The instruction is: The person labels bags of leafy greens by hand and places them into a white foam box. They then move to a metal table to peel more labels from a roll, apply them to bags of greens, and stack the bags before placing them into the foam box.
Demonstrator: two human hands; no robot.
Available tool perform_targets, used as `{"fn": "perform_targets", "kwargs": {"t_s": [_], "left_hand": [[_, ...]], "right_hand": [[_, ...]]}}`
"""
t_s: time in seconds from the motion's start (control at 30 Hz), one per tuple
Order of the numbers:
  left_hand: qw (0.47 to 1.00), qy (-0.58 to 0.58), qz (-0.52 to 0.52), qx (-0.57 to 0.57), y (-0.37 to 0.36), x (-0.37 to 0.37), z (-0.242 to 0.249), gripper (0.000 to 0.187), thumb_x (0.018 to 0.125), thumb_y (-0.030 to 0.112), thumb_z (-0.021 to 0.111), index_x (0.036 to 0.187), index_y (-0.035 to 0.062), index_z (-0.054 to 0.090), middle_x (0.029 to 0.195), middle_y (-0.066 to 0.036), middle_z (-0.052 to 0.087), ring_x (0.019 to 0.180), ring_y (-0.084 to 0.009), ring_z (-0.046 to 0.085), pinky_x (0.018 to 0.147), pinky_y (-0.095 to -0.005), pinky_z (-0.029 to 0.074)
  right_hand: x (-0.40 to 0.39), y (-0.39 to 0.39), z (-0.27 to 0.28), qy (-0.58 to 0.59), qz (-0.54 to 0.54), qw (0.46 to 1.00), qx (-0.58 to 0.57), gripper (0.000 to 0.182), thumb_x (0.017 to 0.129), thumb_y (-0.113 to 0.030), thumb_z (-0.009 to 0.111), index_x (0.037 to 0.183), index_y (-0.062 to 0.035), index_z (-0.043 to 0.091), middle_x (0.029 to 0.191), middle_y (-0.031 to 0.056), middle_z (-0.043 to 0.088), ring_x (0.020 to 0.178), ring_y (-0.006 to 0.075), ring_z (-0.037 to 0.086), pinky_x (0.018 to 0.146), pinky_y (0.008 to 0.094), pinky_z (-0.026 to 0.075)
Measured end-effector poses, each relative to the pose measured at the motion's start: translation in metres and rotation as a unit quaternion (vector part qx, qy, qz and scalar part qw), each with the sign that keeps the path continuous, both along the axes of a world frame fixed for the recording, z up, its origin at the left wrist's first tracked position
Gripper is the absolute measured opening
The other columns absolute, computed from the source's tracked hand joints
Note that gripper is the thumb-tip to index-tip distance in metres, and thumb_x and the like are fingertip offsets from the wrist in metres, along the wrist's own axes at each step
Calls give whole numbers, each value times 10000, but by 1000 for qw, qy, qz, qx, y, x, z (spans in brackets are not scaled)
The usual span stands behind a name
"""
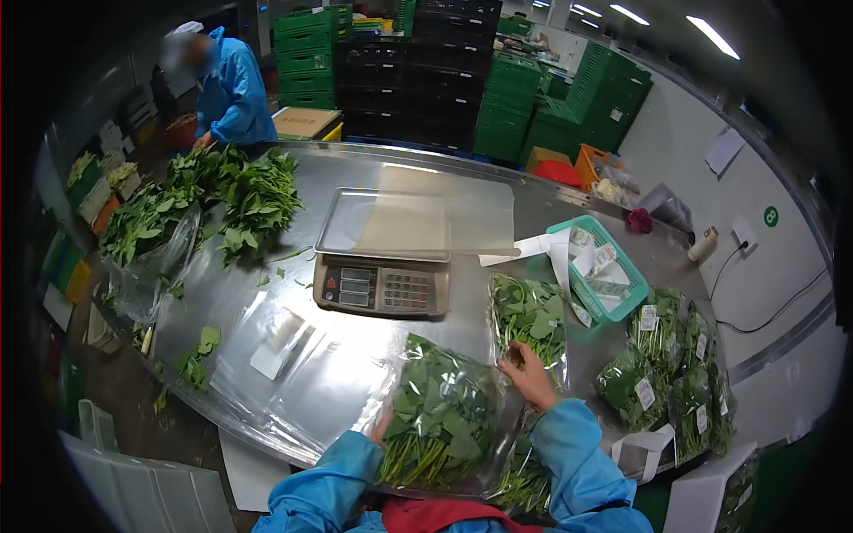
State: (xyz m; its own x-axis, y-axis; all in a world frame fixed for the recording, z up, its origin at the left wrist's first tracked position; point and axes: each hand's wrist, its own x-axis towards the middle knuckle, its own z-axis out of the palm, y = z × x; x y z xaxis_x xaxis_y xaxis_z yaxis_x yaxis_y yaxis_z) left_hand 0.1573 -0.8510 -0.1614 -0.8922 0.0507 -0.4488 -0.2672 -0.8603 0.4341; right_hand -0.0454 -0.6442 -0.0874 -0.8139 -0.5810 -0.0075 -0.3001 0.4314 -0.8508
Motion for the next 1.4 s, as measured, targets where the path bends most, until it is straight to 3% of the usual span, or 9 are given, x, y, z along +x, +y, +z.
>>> {"fn": "perform_targets", "kwargs": {"t_s": [0.07, 0.17, 0.23, 0.33, 0.53, 0.93, 1.1, 1.23, 1.4], "left_hand": [[1000, -5, -14, 5, 7, 5, -1, 693, 883, 600, 358, 1324, 67, 391, 1302, -92, 470, 1156, -235, 471, 982, -385, 371], [999, -12, -43, 11, 21, 9, -5, 692, 883, 600, 357, 1317, 63, 401, 1294, -92, 479, 1149, -232, 478, 979, -381, 376], [998, -13, -65, 15, 29, 11, -7, 692, 883, 601, 357, 1312, 60, 408, 1289, -93, 484, 1144, -230, 483, 977, -378, 380], [994, -8, -103, 16, 41, 14, -10, 692, 883, 601, 356, 1305, 56, 419, 1281, -93, 493, 1136, -227, 490, 974, -374, 385], [989, 5, -147, 10, 46, 22, -6, 694, 883, 602, 355, 1292, 47, 440, 1266, -93, 509, 1122, -221, 505, 968, -365, 395], [983, 10, -106, 150, 46, 32, -10, 632, 902, 550, 381, 1285, 52, 455, 1257, -90, 522, 1084, -191, 535, 938, -340, 431], [993, -51, -44, 93, 52, 31, -41, 614, 906, 528, 397, 1306, 64, 436, 1264, -90, 518, 1076, -201, 546, 937, -348, 435], [997, -70, 9, 31, 53, 36, -67, 650, 879, 576, 411, 1288, 73, 460, 1234, -107, 536, 1050, -218, 561, 909, -364, 457], [989, -7, 2, 148, 44, 29, 20, 618, 908, 524, 397, 1338, 81, 389, 1278, -102, 493, 1105, -183, 516, 941, -331, 419]], "right_hand": [[0, -17, 17, -55, 18, 996, -68, 565, 792, -267, 664, 1211, 49, 453, 1119, 176, 557, 1035, 268, 535, 907, 355, 410], [25, -49, 65, 74, 162, 981, -71, 555, 786, -265, 653, 1240, -12, 459, 1132, 165, 557, 1079, 278, 511, 923, 380, 389], [38, -72, 83, 229, 313, 922, -22, 433, 801, -268, 627, 1168, -62, 525, 1134, 116, 549, 1116, 282, 472, 942, 401, 351], [34, -80, 76, 196, 466, 854, 123, 277, 799, -242, 615, 1028, -89, 584, 1058, 83, 562, 1055, 280, 479, 929, 393, 325], [39, -80, 78, 161, 497, 840, 146, 145, 805, -192, 604, 897, -82, 584, 976, 48, 564, 974, 248, 493, 902, 370, 320], [40, -81, 51, 168, 437, 882, 48, 105, 751, -107, 621, 825, -59, 565, 1068, 92, 561, 1055, 295, 478, 905, 411, 345], [60, -74, 41, 41, 224, 974, 22, 478, 764, -159, 647, 1162, 19, 452, 1187, 198, 459, 1148, 322, 436, 978, 377, 331], [82, -38, 1, -5, 149, 987, 59, 581, 771, -227, 657, 1215, 50, 405, 1212, 212, 438, 1162, 319, 422, 995, 376, 320], [126, -26, 13, -85, 108, 989, 57, 878, 803, -388, 623, 1369, 94, 155, 1404, 233, 252, 1276, 308, 311, 1042, 365, 262]]}}
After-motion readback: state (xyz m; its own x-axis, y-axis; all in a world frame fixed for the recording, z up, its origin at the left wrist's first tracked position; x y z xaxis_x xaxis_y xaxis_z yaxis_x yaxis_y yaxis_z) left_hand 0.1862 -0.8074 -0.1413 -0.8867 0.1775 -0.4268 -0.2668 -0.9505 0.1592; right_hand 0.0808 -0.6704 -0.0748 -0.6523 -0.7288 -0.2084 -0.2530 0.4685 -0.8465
